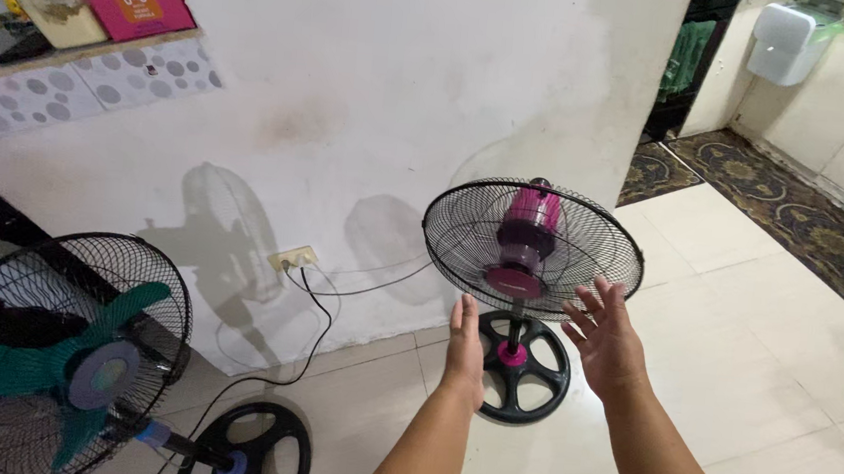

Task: The person assembles a standing fan by attaching the motor housing, installing the fan blade, and securing the front grille. They then plug the fan into a wall outlet and test it by turning it on and adjusting its orientation.

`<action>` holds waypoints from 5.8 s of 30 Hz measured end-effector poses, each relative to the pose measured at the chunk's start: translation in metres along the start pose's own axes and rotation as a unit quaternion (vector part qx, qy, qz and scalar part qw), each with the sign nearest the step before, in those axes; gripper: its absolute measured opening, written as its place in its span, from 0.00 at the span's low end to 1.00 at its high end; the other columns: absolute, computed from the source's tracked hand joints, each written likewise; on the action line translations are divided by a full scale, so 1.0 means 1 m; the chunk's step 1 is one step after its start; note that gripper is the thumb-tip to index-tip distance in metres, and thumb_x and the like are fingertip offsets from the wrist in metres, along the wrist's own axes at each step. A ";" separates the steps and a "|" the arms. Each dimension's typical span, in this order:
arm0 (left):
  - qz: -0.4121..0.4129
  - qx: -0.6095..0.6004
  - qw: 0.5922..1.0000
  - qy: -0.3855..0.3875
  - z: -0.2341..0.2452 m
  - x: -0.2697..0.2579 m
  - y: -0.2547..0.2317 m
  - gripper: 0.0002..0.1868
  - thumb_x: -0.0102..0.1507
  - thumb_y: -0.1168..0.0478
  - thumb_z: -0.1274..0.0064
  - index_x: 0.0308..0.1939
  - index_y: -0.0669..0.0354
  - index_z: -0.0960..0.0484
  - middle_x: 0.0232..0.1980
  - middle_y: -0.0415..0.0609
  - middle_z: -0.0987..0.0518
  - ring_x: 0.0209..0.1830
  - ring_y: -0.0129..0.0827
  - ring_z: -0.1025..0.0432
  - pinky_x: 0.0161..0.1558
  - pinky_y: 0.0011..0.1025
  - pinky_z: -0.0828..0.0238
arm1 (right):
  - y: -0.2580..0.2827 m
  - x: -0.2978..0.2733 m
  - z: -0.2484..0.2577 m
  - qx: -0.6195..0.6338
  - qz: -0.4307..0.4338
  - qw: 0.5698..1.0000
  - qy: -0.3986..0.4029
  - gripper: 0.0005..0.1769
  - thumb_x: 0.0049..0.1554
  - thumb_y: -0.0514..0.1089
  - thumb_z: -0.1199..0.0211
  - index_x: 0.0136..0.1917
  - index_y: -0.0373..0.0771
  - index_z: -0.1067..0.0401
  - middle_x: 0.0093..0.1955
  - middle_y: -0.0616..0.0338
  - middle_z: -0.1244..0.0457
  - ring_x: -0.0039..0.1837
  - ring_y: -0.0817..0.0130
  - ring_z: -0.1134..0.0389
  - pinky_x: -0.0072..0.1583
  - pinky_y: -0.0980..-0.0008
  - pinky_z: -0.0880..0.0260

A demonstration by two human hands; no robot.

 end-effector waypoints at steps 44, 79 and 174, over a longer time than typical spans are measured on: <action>-0.212 0.047 0.974 0.062 -0.003 0.139 -0.220 0.15 0.66 0.61 0.49 0.56 0.58 0.23 0.45 0.41 0.24 0.42 0.24 0.29 0.42 0.27 0.29 | 0.102 0.129 0.014 -0.130 0.126 0.978 -0.103 0.15 0.64 0.46 0.43 0.59 0.34 0.27 0.50 0.55 0.33 0.51 0.67 0.31 0.56 0.66 0.29; -0.237 0.034 0.971 -0.019 -0.097 0.181 -0.301 0.15 0.68 0.63 0.52 0.58 0.62 0.26 0.55 0.53 0.21 0.52 0.37 0.24 0.55 0.37 0.25 | -0.091 0.536 0.095 -0.267 -0.120 0.956 0.020 0.15 0.60 0.44 0.33 0.57 0.33 0.24 0.50 0.53 0.29 0.51 0.64 0.27 0.55 0.68 0.25; -0.073 -0.073 0.994 -0.047 0.126 0.057 -0.008 0.37 0.66 0.44 0.52 0.76 0.52 0.41 0.80 0.52 0.43 0.76 0.54 0.41 0.73 0.54 0.51 | 0.000 -0.064 0.141 -0.013 -0.008 0.973 -0.230 0.34 0.61 0.62 0.43 0.70 0.39 0.41 0.68 0.51 0.44 0.70 0.51 0.39 0.67 0.52 0.35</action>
Point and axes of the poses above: each hand's wrist, its own x-axis towards the middle knuckle, its own z-axis out of the back of the hand, y = z × x, the point moved 9 cm from there along x, towards the middle knuckle
